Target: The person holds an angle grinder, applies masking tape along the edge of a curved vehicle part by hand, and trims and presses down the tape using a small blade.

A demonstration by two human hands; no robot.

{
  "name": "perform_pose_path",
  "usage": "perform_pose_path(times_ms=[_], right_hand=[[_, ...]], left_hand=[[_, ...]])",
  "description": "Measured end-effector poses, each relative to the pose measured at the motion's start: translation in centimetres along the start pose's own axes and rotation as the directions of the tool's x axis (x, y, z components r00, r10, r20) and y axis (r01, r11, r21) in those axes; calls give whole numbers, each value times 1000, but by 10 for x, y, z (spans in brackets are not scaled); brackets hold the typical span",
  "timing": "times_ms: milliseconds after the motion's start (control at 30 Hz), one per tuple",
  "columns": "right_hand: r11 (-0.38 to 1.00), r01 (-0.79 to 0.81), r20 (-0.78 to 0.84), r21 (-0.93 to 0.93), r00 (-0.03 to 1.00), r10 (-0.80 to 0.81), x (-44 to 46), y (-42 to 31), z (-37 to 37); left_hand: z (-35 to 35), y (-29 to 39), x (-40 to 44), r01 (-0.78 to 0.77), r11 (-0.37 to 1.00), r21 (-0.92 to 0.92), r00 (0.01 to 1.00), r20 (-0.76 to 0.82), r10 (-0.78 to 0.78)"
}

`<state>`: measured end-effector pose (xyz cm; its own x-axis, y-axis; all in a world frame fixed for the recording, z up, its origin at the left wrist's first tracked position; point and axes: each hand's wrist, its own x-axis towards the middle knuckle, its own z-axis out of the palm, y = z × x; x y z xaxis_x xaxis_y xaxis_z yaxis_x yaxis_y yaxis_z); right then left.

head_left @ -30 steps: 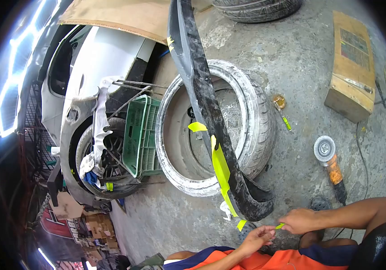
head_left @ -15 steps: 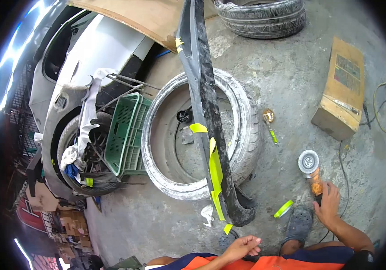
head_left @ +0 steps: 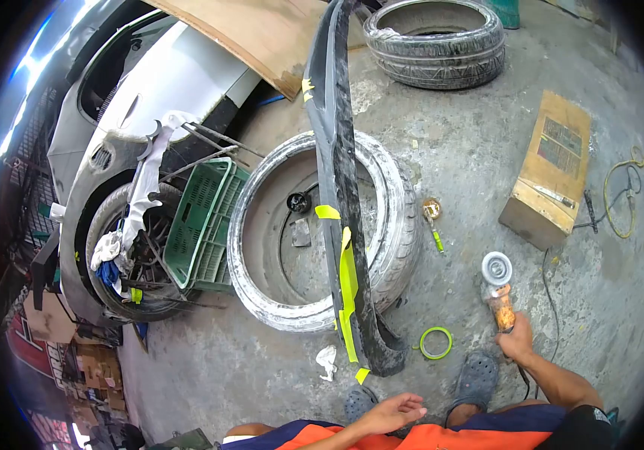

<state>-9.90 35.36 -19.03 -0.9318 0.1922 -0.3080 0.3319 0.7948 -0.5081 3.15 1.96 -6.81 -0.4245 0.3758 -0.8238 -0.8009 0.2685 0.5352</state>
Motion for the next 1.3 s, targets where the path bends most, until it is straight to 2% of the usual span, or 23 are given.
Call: perform_pose_path(times_ms=[67, 100, 167, 233, 267, 300, 333, 400, 433, 500, 533, 567, 600, 700, 733, 767, 833, 867, 900, 967, 1100, 1200, 1300], right_hand=[[907, -214, 323, 363, 942, 92, -1, -34, -37], [910, -211, 316, 357, 944, 94, -4, -42, -44], [741, -236, 415, 629, 908, -62, -4, -56, -58], [759, -104, 348, 643, 922, -169, -3, -79, -75], [651, -150, 405, 744, 876, -260, 0, -97, -86], [531, -214, 445, 820, 821, -357, 3, -116, -98], [543, -201, 439, 816, 825, -355, 4, -134, -115], [263, -398, 469, 879, 619, -630, 6, -173, -157], [278, -394, 476, 876, 619, -624, 9, -189, -172], [343, -37, 277, 939, 675, -684, 8, -216, -189], [351, -26, 276, 936, 675, -684, -4, -229, -186], [373, 67, 174, 926, 799, -575, -20, -243, -180], [406, 155, 51, 901, 890, -454, -32, -252, -177], [401, 79, 64, 913, 942, -331, -26, -257, -154], [416, 87, 60, 905, 942, -329, -19, -253, -153], [431, 110, 44, 896, 942, -333, -14, -251, -161], [386, -11, 147, 922, 934, -324, -7, -247, -183], [406, 9, 135, 914, 936, -325, -3, -245, -192], [424, 25, 122, 905, 940, -317, -8, -251, -203], [460, 65, 89, 885, 948, -304, -21, -270, -226], [604, 163, 72, 780, 936, -346, -32, -311, -257], [611, 116, 95, 783, 949, -301, -50, -353, -267], [599, 79, 143, 797, 939, -313, -52, -364, -260]], left_hand=[[10, 6, 7, 10, 1000, -3, 1000, 23, -10], [18, 16, 14, -12, 1000, -29, 1000, 25, 13], [36, 35, 34, -59, 996, -60, 998, 32, 61], [58, 57, 58, -326, 937, -123, 945, -59, 321], [65, 72, 68, -345, 930, -129, 939, -50, 341], [73, 96, 73, -475, 858, -196, 879, -51, 475], [78, 117, 73, -588, 765, -262, 801, -61, 595], [85, 143, 65, -632, 710, -309, 754, -34, 656], [87, 155, 57, -660, 666, -348, 715, -17, 699], [85, 175, 40, -714, 634, -297, 683, -98, 724], [82, 181, 39, -847, 528, -67, 526, -254, 812], [79, 188, 38, -897, 400, 186, 317, -361, 877], [76, 193, 31, -800, 345, 491, 140, -405, 903], [77, 178, 46, -699, 431, 570, 147, -475, 867], [74, 183, 44, -660, 476, 581, 230, -447, 864], [71, 185, 39, -681, 459, 571, 214, -445, 870], [71, 194, 26, -655, 311, 689, 218, -221, 951], [75, 201, 22, -641, 154, 752, 2, -198, 980], [78, 203, 25, -661, 143, 737, -10, -199, 980], [79, 203, 31, -603, 40, 796, -151, -164, 975], [53, 236, -9, -688, -79, 722, -261, -144, 955], [39, 255, -39, -656, -130, 743, -409, -206, 889], [19, 254, -52, -685, -172, 708, -433, -205, 878]])
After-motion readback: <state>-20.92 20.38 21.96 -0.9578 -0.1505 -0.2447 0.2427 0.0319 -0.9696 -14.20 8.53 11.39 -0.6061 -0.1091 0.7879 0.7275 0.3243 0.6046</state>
